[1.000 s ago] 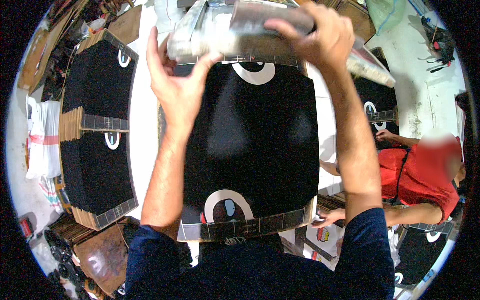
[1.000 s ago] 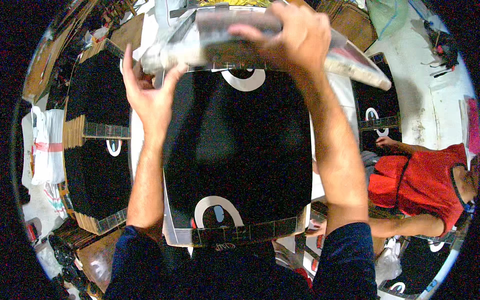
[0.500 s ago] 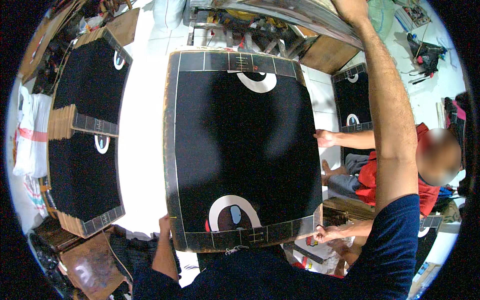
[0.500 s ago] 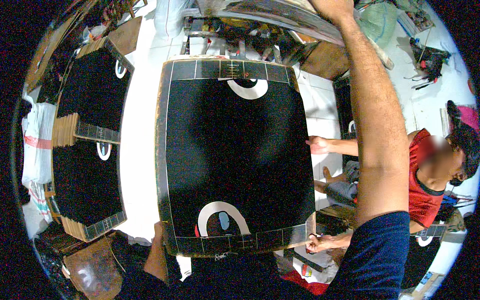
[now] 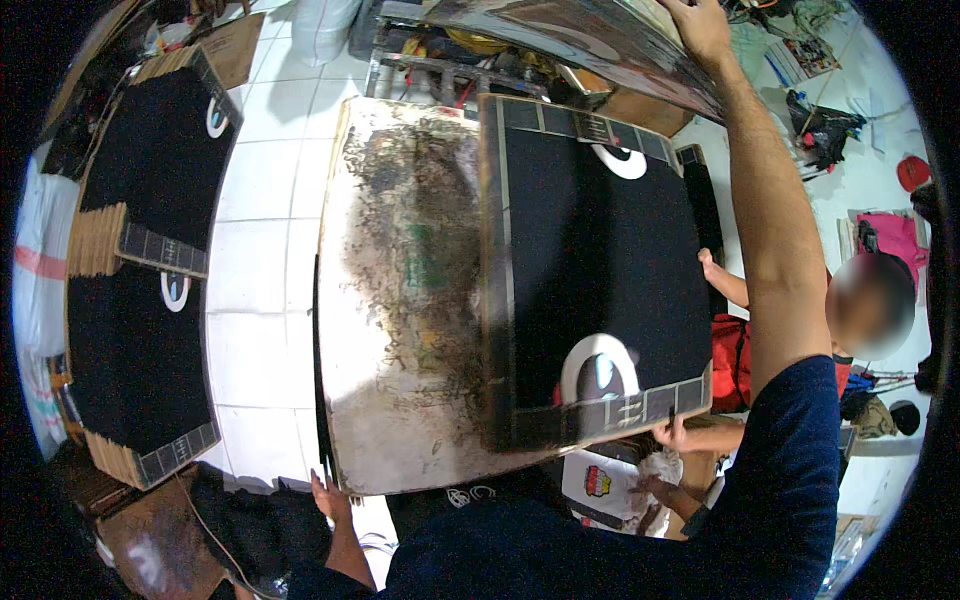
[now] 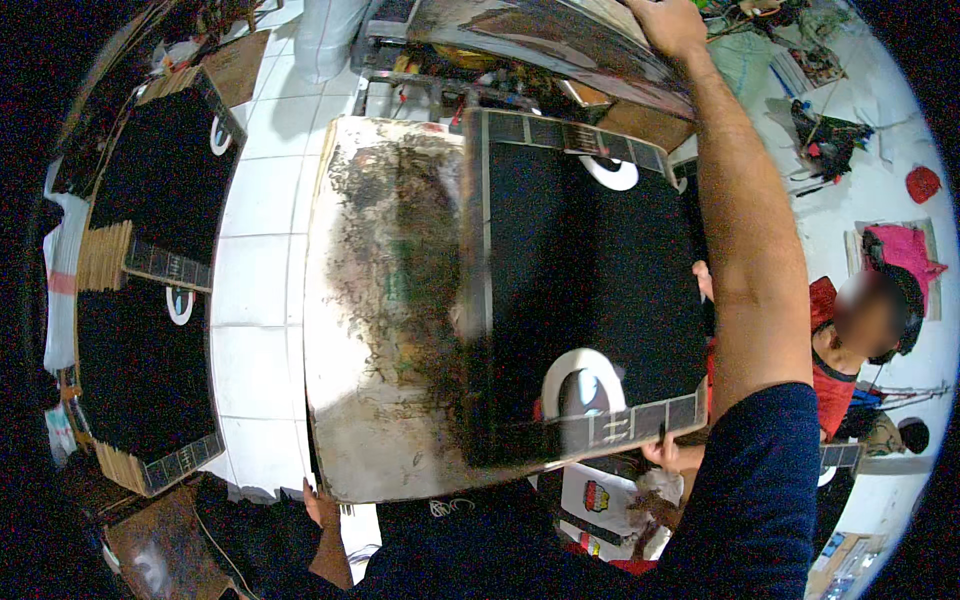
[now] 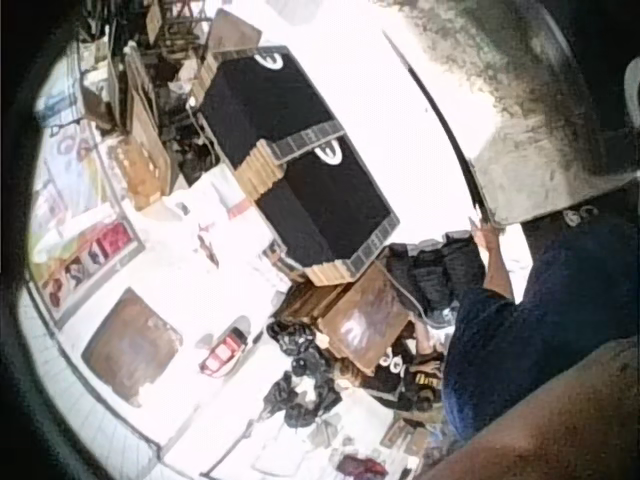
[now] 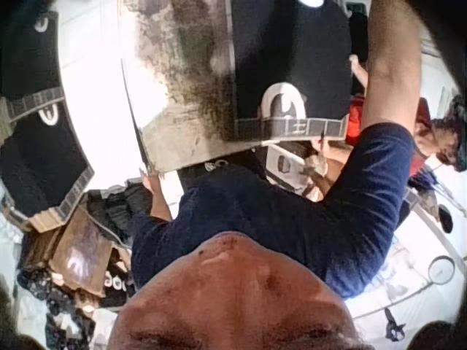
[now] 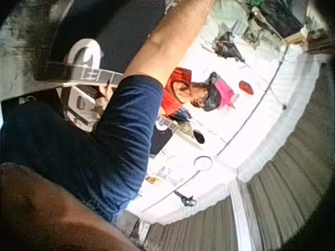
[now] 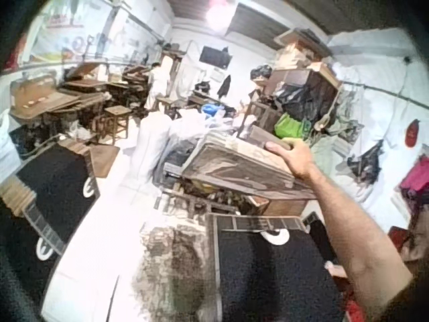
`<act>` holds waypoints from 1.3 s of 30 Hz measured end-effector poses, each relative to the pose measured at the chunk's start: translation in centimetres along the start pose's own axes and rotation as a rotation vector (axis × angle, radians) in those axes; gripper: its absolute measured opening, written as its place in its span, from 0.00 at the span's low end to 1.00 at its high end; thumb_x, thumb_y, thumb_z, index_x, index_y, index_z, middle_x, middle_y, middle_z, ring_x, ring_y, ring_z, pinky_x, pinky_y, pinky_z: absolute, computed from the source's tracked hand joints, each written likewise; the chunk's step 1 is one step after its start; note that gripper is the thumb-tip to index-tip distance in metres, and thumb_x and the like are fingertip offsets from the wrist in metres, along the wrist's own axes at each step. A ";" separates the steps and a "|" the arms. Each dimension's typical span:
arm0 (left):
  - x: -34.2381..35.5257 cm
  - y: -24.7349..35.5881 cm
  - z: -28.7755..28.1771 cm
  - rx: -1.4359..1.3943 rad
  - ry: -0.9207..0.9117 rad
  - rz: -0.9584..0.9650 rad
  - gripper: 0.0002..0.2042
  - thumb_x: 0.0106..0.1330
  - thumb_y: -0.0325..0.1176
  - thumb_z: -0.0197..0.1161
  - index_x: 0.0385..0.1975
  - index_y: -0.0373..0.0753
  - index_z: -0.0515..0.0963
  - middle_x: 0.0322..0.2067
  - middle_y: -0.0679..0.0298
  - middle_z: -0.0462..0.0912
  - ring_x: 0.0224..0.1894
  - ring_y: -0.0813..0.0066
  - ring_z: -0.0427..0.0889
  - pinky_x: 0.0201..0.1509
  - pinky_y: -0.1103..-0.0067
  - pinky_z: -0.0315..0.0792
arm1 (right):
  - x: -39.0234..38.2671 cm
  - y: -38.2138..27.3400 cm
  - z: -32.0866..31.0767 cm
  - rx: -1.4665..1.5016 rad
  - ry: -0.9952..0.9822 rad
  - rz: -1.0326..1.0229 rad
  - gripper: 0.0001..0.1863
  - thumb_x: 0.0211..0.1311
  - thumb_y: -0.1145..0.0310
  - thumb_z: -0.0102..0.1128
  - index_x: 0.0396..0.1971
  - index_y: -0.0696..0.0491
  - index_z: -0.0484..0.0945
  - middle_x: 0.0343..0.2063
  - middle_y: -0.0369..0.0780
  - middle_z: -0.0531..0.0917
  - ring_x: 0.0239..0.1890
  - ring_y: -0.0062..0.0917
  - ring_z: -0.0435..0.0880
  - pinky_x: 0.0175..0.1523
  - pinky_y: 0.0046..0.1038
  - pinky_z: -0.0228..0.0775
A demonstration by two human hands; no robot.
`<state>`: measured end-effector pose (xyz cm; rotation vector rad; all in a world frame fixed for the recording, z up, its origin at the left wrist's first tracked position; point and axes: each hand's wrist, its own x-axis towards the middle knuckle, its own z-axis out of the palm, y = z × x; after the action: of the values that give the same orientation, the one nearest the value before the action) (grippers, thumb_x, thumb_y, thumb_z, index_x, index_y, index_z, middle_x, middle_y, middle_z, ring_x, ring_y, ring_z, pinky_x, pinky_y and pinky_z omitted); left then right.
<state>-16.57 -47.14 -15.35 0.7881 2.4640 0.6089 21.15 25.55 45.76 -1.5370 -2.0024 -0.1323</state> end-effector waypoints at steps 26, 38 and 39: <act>6.7 49.5 -24.4 -0.312 0.647 0.551 0.09 0.66 0.31 0.75 0.38 0.32 0.88 0.31 0.58 0.90 0.32 0.78 0.87 0.35 0.81 0.79 | -0.7 1.2 -0.4 -0.129 0.047 -0.026 0.47 0.46 0.18 0.60 0.39 0.53 0.90 0.38 0.54 0.89 0.44 0.46 0.89 0.53 0.43 0.80; -23.0 50.3 -0.7 0.176 -0.112 1.402 0.17 0.59 0.30 0.66 0.47 0.29 0.84 0.36 0.62 0.76 0.41 0.67 0.75 0.42 0.68 0.67 | -2.2 1.9 -0.7 -0.018 0.027 -0.082 0.45 0.48 0.20 0.61 0.47 0.48 0.89 0.45 0.51 0.89 0.50 0.44 0.88 0.57 0.42 0.79; -23.4 49.4 1.9 0.134 -0.119 1.423 0.16 0.62 0.30 0.64 0.47 0.29 0.84 0.38 0.61 0.78 0.44 0.68 0.76 0.44 0.68 0.68 | -2.2 1.9 -0.5 -0.026 0.040 -0.087 0.46 0.48 0.20 0.61 0.47 0.49 0.89 0.45 0.52 0.89 0.50 0.44 0.88 0.57 0.42 0.79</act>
<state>21.67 -24.94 16.86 2.5037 1.4815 0.7631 23.44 24.04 44.51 -1.4520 -2.0432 -0.2230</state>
